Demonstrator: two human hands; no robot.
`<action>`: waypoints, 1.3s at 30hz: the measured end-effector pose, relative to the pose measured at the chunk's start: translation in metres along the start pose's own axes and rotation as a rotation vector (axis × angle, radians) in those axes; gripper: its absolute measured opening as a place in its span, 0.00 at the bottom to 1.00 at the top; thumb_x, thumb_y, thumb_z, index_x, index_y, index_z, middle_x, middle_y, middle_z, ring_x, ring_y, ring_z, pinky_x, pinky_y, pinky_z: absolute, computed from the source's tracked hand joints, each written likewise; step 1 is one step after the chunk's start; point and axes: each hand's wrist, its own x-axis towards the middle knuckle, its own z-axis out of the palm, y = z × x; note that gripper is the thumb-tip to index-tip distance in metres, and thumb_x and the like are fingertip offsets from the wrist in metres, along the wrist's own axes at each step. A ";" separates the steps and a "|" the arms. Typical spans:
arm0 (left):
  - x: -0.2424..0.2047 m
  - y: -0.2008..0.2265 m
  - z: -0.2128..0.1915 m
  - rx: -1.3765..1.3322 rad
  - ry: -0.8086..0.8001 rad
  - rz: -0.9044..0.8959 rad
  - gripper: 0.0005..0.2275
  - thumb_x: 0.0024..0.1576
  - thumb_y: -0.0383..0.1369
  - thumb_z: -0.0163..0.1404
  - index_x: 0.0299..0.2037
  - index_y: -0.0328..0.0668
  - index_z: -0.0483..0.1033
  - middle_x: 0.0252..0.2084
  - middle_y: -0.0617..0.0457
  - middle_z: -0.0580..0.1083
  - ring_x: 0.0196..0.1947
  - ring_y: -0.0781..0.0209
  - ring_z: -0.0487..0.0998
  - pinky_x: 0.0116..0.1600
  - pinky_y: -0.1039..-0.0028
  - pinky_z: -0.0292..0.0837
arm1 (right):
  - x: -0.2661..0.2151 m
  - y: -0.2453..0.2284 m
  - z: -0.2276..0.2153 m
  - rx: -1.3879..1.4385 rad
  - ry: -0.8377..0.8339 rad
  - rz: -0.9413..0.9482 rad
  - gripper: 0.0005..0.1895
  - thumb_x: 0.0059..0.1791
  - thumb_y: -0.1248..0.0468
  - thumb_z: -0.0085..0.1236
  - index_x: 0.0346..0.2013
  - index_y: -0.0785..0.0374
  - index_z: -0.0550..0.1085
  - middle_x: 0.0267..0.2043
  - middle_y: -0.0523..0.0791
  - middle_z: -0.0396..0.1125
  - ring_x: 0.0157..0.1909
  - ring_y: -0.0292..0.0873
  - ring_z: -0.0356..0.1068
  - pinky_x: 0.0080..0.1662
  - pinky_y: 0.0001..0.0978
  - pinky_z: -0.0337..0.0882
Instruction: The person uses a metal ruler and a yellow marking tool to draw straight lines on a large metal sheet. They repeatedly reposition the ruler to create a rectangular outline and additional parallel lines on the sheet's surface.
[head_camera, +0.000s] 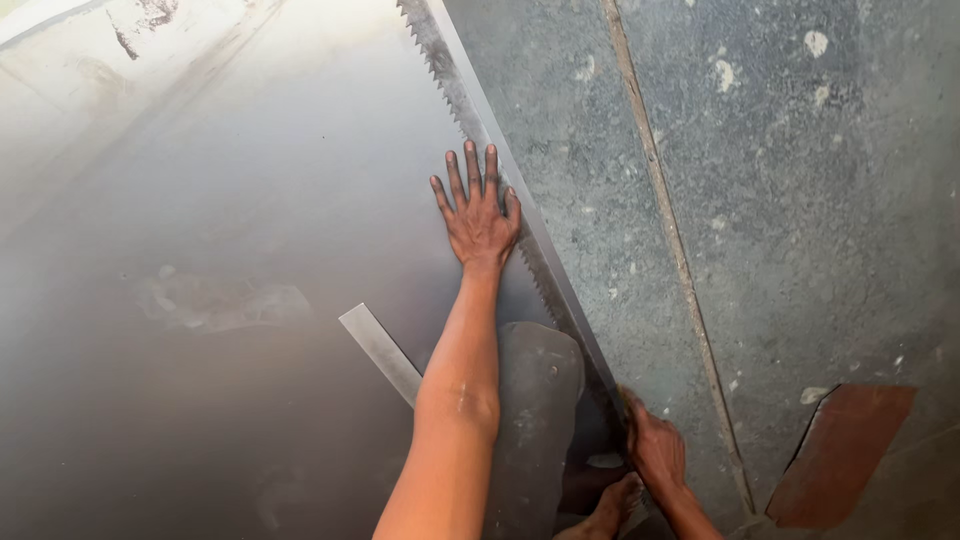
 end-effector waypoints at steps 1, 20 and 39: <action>-0.002 0.000 -0.001 -0.001 0.027 0.005 0.31 0.65 0.49 0.36 0.79 0.63 0.42 0.82 0.57 0.39 0.81 0.50 0.34 0.80 0.48 0.24 | 0.007 -0.011 0.024 0.211 0.179 -0.058 0.25 0.61 0.57 0.44 0.74 0.39 0.58 0.56 0.46 0.76 0.54 0.44 0.77 0.60 0.35 0.74; -0.149 -0.097 -0.067 0.006 -0.374 0.800 0.22 0.58 0.50 0.53 0.52 0.40 0.74 0.52 0.46 0.74 0.58 0.47 0.70 0.61 0.56 0.65 | 0.067 0.139 -0.002 0.795 0.919 -0.120 0.19 0.55 0.66 0.49 0.59 0.70 0.65 0.41 0.52 0.77 0.41 0.55 0.77 0.48 0.44 0.73; -0.113 -0.108 -0.095 0.453 -0.393 1.229 0.28 0.53 0.48 0.55 0.58 0.35 0.69 0.57 0.46 0.71 0.58 0.47 0.69 0.63 0.59 0.63 | -0.175 0.331 0.391 0.325 0.004 0.458 0.25 0.49 0.56 0.58 0.62 0.50 0.70 0.43 0.45 0.76 0.40 0.47 0.79 0.43 0.40 0.79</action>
